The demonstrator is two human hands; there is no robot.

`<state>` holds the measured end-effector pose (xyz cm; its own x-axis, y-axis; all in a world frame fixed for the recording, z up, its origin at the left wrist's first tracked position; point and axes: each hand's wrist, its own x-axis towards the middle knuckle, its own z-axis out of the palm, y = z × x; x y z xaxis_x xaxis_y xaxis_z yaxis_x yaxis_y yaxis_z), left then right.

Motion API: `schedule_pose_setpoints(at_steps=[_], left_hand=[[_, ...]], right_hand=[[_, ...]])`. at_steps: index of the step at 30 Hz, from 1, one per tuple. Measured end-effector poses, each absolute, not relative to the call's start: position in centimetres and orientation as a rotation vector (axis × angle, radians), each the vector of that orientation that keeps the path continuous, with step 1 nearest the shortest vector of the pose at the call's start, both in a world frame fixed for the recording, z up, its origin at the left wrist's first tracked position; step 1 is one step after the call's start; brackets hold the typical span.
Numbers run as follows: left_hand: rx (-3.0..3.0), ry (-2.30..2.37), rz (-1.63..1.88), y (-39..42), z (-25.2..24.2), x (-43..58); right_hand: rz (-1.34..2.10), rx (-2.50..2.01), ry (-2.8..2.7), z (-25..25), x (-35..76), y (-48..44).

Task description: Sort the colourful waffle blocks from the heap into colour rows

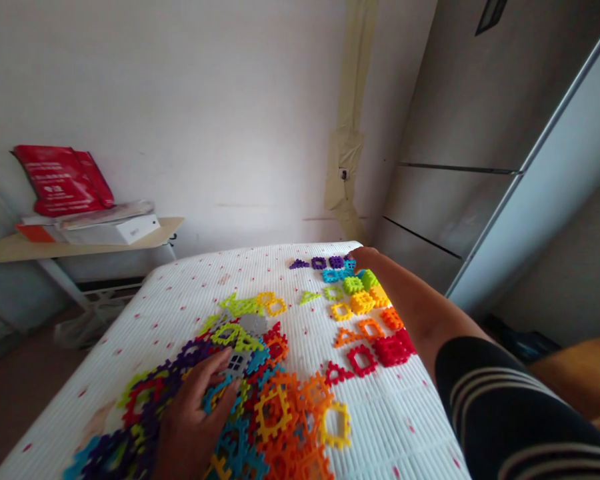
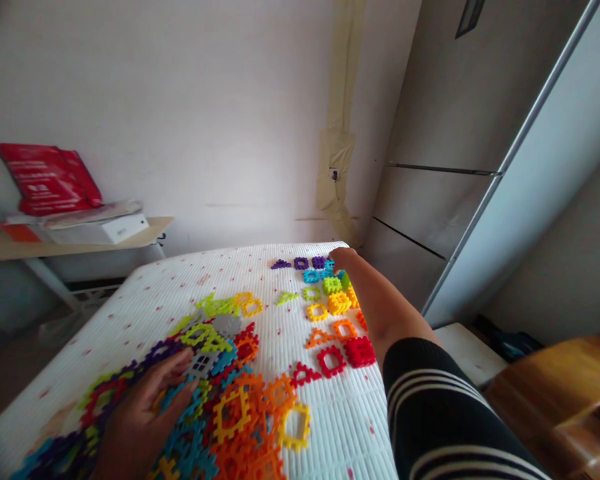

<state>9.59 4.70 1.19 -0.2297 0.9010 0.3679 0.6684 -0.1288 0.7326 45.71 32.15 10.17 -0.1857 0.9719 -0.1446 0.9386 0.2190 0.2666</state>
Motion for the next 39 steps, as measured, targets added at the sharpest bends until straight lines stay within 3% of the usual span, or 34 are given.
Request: schedule_pose_setpoints(at_steps=[27,34,39], left_hand=[[1.842,1.929,1.266,4.7,1.1,9.2],[1.856,1.892,1.305,4.3,1.6,9.6],[1.872,1.866,1.305,4.3,1.8,9.8]], right_hand=[[0.051,1.532,2.282,6.8,45.9,35.7],[0.085,1.630,2.410,9.5,44.7,34.6],[0.052,1.616,2.656,10.8,39.7,28.9]])
